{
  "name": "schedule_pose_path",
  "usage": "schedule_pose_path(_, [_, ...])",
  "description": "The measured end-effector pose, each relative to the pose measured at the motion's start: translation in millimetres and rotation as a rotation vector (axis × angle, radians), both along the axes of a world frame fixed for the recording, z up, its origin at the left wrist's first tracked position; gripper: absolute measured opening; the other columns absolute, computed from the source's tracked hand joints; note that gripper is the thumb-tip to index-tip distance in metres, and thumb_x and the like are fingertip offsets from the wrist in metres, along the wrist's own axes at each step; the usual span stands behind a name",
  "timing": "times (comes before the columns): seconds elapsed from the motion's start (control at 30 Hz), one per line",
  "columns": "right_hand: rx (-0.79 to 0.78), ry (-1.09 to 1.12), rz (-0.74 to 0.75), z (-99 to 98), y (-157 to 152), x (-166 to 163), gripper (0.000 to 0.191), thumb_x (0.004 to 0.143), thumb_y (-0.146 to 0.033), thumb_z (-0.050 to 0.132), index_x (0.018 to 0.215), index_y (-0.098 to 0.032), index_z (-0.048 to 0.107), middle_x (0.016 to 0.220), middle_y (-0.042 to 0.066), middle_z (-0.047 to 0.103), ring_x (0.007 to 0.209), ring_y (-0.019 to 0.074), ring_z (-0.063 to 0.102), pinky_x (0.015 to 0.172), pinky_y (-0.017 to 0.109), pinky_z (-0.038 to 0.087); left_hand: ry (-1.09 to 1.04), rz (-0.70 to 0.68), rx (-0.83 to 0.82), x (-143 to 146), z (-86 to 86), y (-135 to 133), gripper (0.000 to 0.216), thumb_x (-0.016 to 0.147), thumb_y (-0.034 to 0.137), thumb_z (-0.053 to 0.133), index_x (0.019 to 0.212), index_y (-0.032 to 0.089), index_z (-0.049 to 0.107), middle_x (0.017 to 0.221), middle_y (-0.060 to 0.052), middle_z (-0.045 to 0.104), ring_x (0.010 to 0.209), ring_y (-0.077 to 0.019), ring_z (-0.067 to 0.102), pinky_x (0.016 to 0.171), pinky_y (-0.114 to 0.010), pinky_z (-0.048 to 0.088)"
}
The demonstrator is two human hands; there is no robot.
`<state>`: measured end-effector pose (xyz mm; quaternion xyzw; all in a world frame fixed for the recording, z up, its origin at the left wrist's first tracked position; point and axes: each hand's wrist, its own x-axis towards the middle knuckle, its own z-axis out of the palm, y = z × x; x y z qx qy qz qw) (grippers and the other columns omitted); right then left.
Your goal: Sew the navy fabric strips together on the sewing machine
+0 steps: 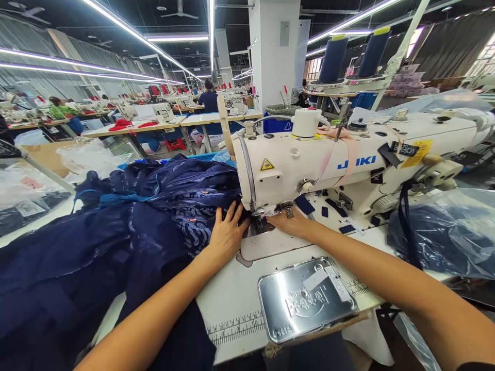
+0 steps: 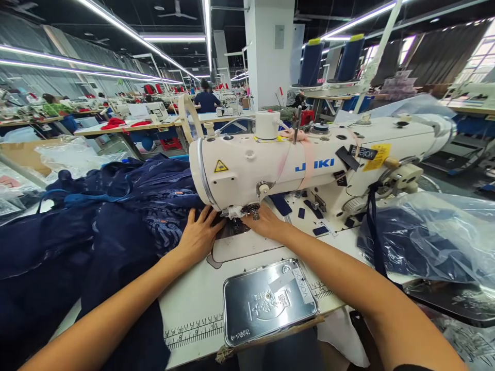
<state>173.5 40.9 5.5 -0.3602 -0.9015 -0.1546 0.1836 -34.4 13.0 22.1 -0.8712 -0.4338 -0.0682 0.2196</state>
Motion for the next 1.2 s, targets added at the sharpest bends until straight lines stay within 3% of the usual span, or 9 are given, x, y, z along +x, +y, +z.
schedule_pose_path(0.17, [-0.028,-0.067,-0.002,-3.3,-4.2,2.1,0.022,0.087,-0.016,0.040,0.082,-0.015,0.061,0.074,0.006,0.062,0.073,0.0187,0.056,0.065,0.029,0.039,0.029,-0.039,-0.076,3.0,6.2,12.0,0.043,0.078,0.008,0.044,0.116,0.024,0.056,0.126,-0.014,0.047,0.121,-0.0331,0.035,0.096,-0.059,0.024])
schedule_pose_path(0.47, [-0.127,-0.016,-0.087,4.4,-14.4,-5.7,0.019,0.085,-0.014,0.045,0.079,-0.014,0.063,0.078,0.008,0.064,0.078,0.0224,0.056,0.069,0.031,0.039,0.022,-0.063,-0.083,4.3,8.1,13.4,0.043,0.076,0.006,0.044,0.113,0.022,0.058,0.120,-0.014,0.050,0.117,-0.0329,0.036,0.092,-0.054,0.030])
schedule_pose_path(0.87, [0.038,-0.043,-0.149,-1.3,-21.1,-12.3,0.024,0.085,-0.009,0.041,0.086,-0.014,0.065,0.080,0.011,0.063,0.086,0.0262,0.056,0.078,0.037,0.041,0.029,-0.059,-0.105,4.9,6.7,17.3,0.048,0.075,0.003,0.042,0.117,0.022,0.055,0.121,-0.015,0.050,0.117,-0.0333,0.037,0.092,-0.055,0.029])
schedule_pose_path(1.2, [-0.008,-0.070,-0.155,-11.0,-14.4,-15.5,0.027,0.084,-0.007,0.039,0.094,-0.013,0.064,0.077,0.013,0.064,0.084,0.0257,0.058,0.073,0.036,0.042,0.025,-0.038,-0.121,9.6,8.3,22.5,0.044,0.074,0.003,0.041,0.110,0.023,0.059,0.109,-0.012,0.057,0.116,-0.0310,0.039,0.092,-0.053,0.030])
